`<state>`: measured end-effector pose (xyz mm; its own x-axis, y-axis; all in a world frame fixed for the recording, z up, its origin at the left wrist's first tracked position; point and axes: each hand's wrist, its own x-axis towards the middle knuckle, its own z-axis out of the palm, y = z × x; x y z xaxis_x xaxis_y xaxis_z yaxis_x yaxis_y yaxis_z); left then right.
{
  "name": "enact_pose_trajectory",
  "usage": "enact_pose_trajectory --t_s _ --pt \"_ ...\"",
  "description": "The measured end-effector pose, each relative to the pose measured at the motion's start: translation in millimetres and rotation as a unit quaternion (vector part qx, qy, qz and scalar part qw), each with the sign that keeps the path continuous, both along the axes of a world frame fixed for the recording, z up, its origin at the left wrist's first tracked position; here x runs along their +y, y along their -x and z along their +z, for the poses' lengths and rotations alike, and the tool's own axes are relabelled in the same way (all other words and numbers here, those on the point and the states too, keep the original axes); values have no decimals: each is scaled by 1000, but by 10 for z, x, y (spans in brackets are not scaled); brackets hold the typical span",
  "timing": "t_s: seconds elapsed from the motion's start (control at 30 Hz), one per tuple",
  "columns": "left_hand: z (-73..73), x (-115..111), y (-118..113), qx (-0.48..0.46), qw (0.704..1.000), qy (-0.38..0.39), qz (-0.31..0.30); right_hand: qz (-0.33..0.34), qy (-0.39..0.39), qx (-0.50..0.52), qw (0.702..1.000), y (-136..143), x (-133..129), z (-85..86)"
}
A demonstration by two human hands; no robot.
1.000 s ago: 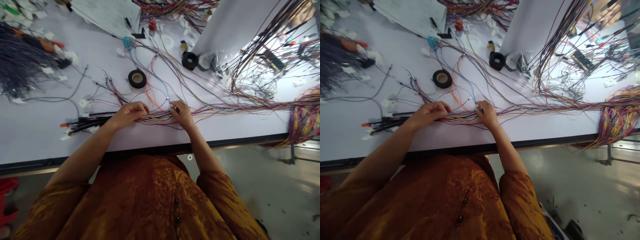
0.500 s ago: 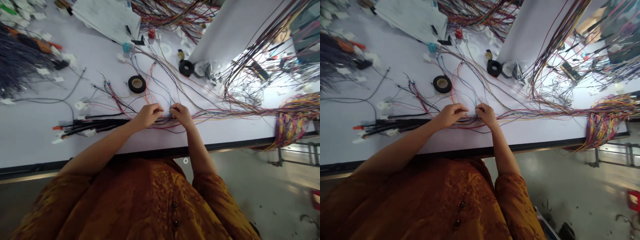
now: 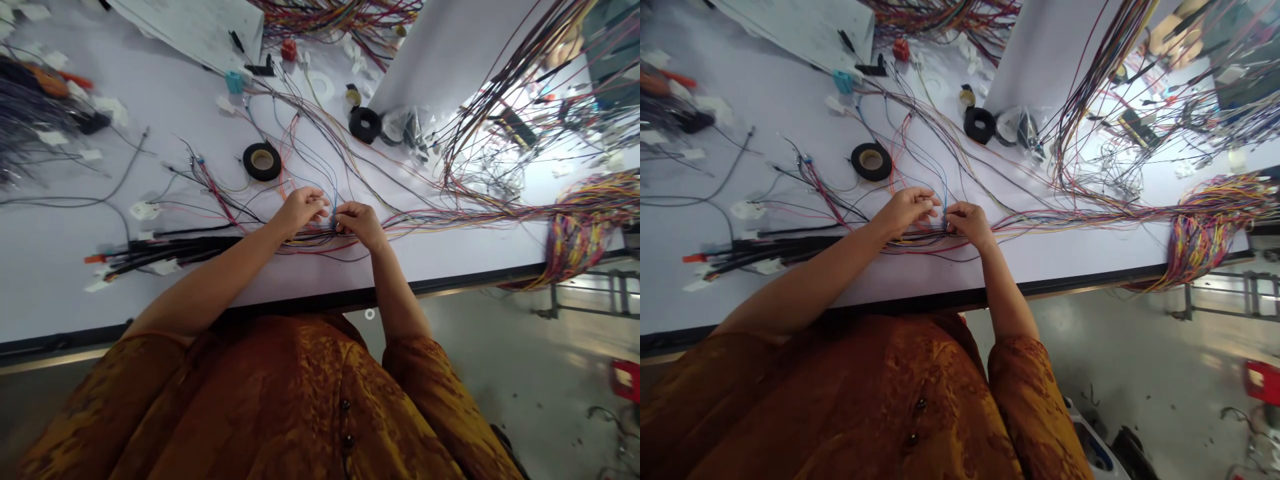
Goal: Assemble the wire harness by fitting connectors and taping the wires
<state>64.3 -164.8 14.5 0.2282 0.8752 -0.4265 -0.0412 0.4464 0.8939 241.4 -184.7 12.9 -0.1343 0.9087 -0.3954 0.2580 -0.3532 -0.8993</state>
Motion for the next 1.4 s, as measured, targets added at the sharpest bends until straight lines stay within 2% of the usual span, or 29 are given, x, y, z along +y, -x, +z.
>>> enact_pose_trajectory --t_s 0.1,0.27,0.6,0.9,1.03,1.13,1.2,1.23,1.27,1.3,1.37,1.4 --pt "-22 13 -8 3 1000 -7 16 8 9 2 1000 -6 8 28" --pt "-53 11 -6 6 1000 -23 8 22 15 9 1000 -15 5 70" --pt "-71 16 -7 -34 999 -21 32 60 16 -11 998 -9 67 5" --pt "-93 80 7 -79 993 61 61 84 -29 -45 995 15 46 -4" --pt "17 272 56 -136 986 62 73 59 -72 -89 992 34 12 -111" --pt "97 554 145 -164 975 37 148 56 -129 -137 981 55 -15 -168" --pt "107 696 217 -115 974 -15 195 53 -141 -150 977 68 -28 -178" --pt "101 728 252 -72 980 -48 177 50 -141 -153 977 74 -32 -176" --pt "93 732 289 -23 990 -79 118 45 -138 -154 977 81 -35 -170" --pt "89 710 327 24 995 -99 14 40 -134 -154 978 89 -36 -162" --pt "114 620 421 70 967 -101 -221 29 -126 -152 980 108 -38 -143" --pt "154 569 479 64 951 -99 -288 25 -123 -151 981 117 -39 -134"
